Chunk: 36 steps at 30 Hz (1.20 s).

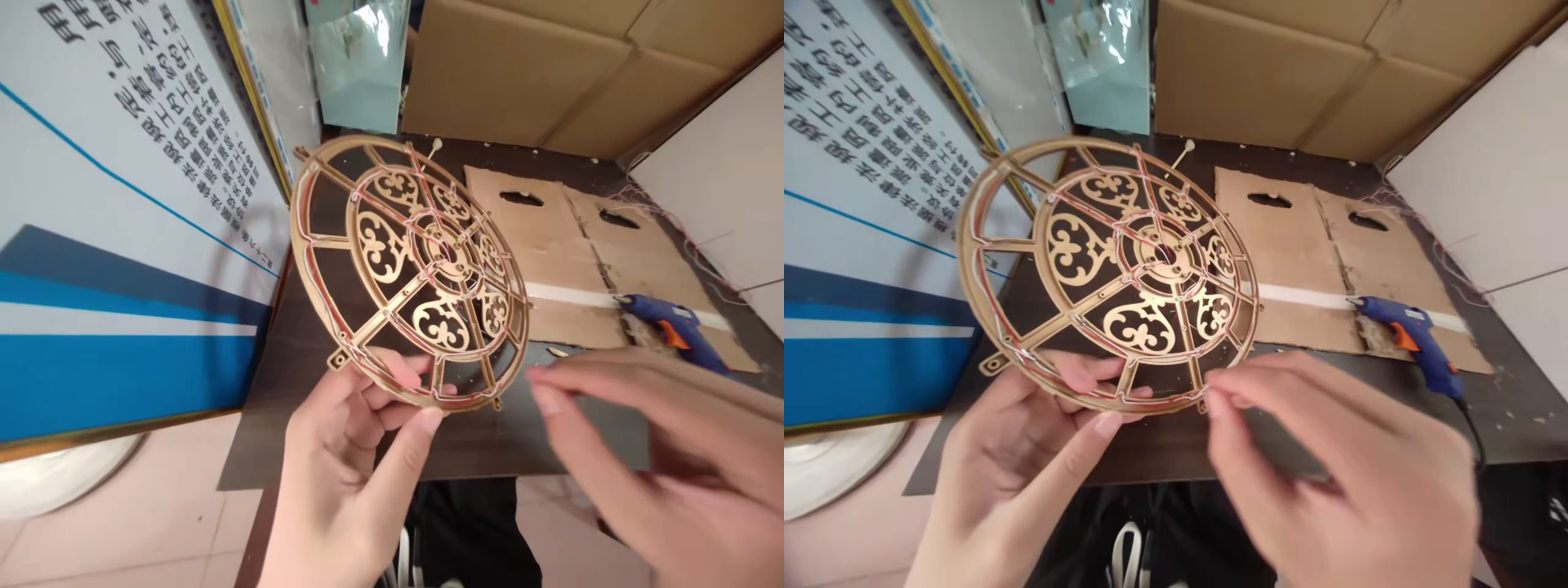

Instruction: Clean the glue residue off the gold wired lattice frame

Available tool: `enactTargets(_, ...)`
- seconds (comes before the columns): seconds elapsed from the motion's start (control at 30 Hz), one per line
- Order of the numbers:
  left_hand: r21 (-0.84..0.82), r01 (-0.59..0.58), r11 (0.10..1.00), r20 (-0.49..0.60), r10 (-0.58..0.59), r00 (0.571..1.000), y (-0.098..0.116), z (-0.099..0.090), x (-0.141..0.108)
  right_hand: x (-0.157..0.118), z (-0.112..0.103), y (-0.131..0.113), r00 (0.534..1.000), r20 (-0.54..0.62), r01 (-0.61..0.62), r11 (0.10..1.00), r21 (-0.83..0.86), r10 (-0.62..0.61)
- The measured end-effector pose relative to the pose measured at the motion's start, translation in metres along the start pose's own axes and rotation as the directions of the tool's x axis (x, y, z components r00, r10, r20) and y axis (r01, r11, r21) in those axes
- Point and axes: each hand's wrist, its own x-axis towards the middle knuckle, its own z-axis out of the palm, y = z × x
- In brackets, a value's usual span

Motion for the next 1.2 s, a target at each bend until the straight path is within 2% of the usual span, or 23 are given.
enactTargets(0.03, 0.010, -0.029, 1.000, 0.002, 0.029, 1.000, 0.000, 0.001, -0.001, 0.001, 0.003, -0.007, 0.984, 0.113, 0.148, 0.985, -0.090, -0.138)
enactTargets(0.07, 0.021, -0.058, 0.998, 0.006, 0.058, 0.998, -0.001, 0.003, -0.002, 0.002, 0.006, -0.014, 0.958, 0.180, 0.249, 0.960, -0.129, -0.225)
enactTargets(0.1, 0.029, -0.085, 0.996, 0.007, 0.085, 0.996, -0.002, 0.004, -0.002, 0.005, 0.009, -0.018, 0.926, 0.245, 0.327, 0.934, -0.145, -0.286)
enactTargets(0.17, 0.035, -0.136, 0.990, 0.000, 0.136, 0.991, -0.004, 0.006, -0.002, 0.012, 0.015, -0.024, 0.882, 0.333, 0.393, 0.911, -0.130, -0.333)
enactTargets(0.3, 0.065, -0.233, 0.970, -0.033, 0.236, 0.971, -0.010, 0.009, -0.002, 0.023, 0.022, -0.023, 0.855, 0.385, 0.427, 0.892, -0.146, -0.346)
enactTargets(0.4, 0.123, -0.249, 0.961, -0.054, 0.257, 0.965, -0.013, 0.010, -0.001, 0.024, 0.020, -0.021, 0.833, 0.406, 0.474, 0.864, -0.171, -0.376)
enactTargets(0.53, 0.175, -0.238, 0.955, -0.042, 0.249, 0.968, -0.015, 0.010, -0.001, 0.023, 0.017, -0.022, 0.834, 0.416, 0.474, 0.857, -0.203, -0.363)
enactTargets(0.67, 0.229, -0.273, 0.935, -0.036, 0.288, 0.957, -0.019, 0.009, 0.000, 0.023, 0.019, -0.025, 0.836, 0.418, 0.463, 0.865, -0.193, -0.354)
enactTargets(0.77, 0.282, -0.330, 0.901, -0.026, 0.351, 0.936, -0.022, 0.007, 0.002, 0.024, 0.018, -0.027, 0.829, 0.436, 0.466, 0.863, -0.196, -0.349)
enactTargets(0.9, 0.311, -0.488, 0.815, 0.065, 0.494, 0.867, -0.026, 0.003, 0.007, 0.024, 0.014, -0.027, 0.829, 0.439, 0.479, 0.845, -0.237, -0.347)
enactTargets(1.03, 0.374, -0.487, 0.789, 0.084, 0.494, 0.865, -0.026, 0.000, 0.007, 0.025, 0.017, -0.027, 0.808, 0.448, 0.534, 0.798, -0.281, -0.383)
enactTargets(1.1, 0.393, -0.495, 0.775, 0.097, 0.500, 0.861, -0.025, -0.001, 0.006, 0.024, 0.020, -0.028, 0.815, 0.443, 0.530, 0.790, -0.310, -0.373)
enactTargets(1.2, 0.442, -0.503, 0.743, 0.112, 0.511, 0.852, -0.023, -0.002, 0.005, 0.019, 0.025, -0.031, 0.845, 0.374, 0.511, 0.784, -0.354, -0.382)
